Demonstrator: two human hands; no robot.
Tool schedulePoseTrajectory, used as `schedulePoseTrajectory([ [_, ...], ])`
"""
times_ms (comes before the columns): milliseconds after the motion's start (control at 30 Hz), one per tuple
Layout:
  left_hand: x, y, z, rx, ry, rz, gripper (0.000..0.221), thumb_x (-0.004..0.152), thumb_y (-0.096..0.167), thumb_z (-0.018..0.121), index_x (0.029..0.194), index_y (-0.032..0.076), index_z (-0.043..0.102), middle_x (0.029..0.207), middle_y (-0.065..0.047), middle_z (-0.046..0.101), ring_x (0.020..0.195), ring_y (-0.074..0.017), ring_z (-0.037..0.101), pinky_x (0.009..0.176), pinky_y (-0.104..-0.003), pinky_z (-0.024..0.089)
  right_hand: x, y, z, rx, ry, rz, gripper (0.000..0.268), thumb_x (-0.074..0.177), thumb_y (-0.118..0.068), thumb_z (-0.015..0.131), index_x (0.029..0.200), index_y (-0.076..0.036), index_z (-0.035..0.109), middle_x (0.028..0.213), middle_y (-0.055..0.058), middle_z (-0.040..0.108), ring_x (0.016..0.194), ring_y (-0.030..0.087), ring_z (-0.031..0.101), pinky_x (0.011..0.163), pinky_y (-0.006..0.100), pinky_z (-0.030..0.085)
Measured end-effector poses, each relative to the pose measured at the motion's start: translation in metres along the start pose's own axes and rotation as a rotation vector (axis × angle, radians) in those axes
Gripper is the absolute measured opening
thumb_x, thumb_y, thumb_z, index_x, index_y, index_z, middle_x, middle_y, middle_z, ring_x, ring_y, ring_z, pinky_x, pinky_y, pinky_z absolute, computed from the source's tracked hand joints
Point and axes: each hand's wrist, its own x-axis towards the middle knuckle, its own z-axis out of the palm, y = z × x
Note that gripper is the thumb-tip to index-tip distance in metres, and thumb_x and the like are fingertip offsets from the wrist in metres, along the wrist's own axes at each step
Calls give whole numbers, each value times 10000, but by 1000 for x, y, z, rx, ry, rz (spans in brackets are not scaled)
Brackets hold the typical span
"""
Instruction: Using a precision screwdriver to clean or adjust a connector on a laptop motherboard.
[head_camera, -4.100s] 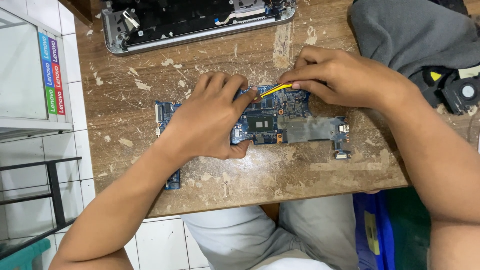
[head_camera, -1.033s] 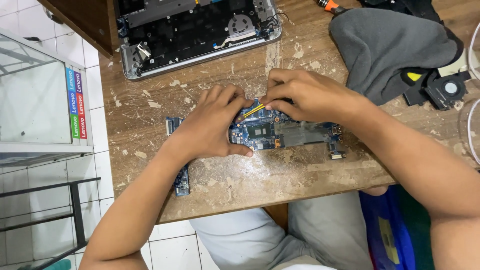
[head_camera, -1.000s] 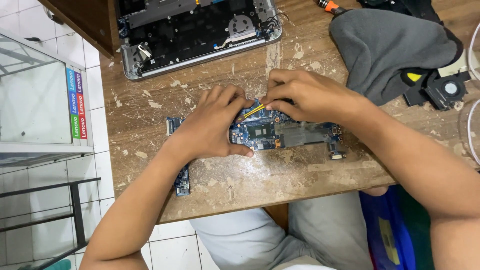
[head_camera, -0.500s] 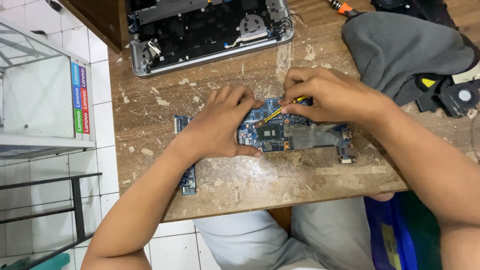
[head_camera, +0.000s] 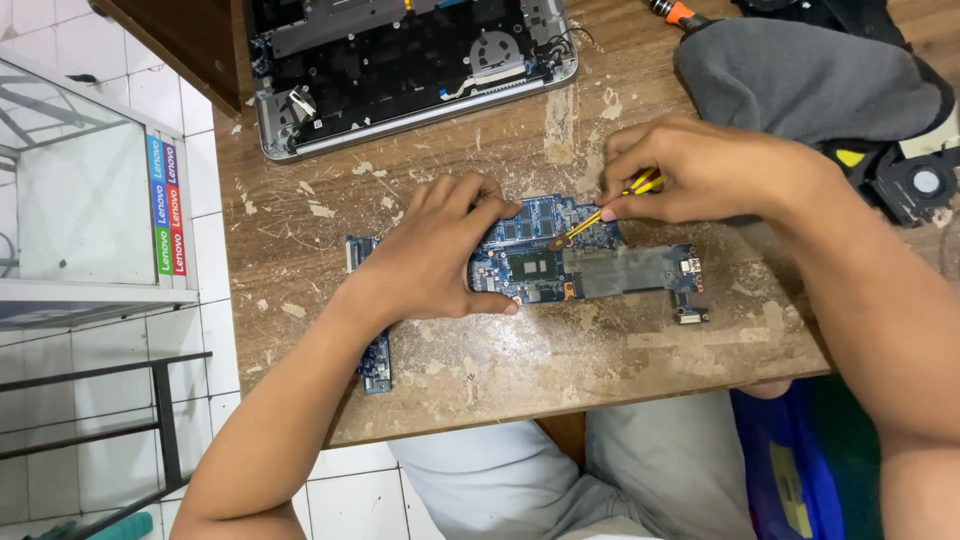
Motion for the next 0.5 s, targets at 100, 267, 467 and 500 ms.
schedulePoseTrajectory([
  [100,1,-1,1,-7,11,8,1038,657,616,905,1448,99,476,1364,-140,437,1275,-373,389,1090,-535,288,-2,1,-2,-13,-1,12,113,879,-238,766,938,-157,816,936,-23,741,875,166,708,812,349,511],
  [267,1,-4,3,-1,29,31,1045,651,624,901,1445,90,482,1346,-139,444,1262,-367,401,1070,-527,305,2,-3,6,-44,64,-46,114,904,-239,752,949,-145,796,923,9,662,867,204,659,797,373,481],
  [467,2,-6,6,-5,52,59,1044,639,634,894,1430,89,484,1330,-139,448,1253,-357,409,1061,-520,309,10,-10,20,-78,168,-101,162,937,-293,740,981,-142,775,952,37,609,858,257,627,718,421,469],
  [500,2,-7,6,-9,74,78,1040,635,639,889,1419,83,492,1303,-133,453,1228,-349,421,1049,-503,310,11,-12,22,-73,173,-96,171,953,-293,722,1001,-137,771,985,44,601,884,261,624,718,426,475],
])
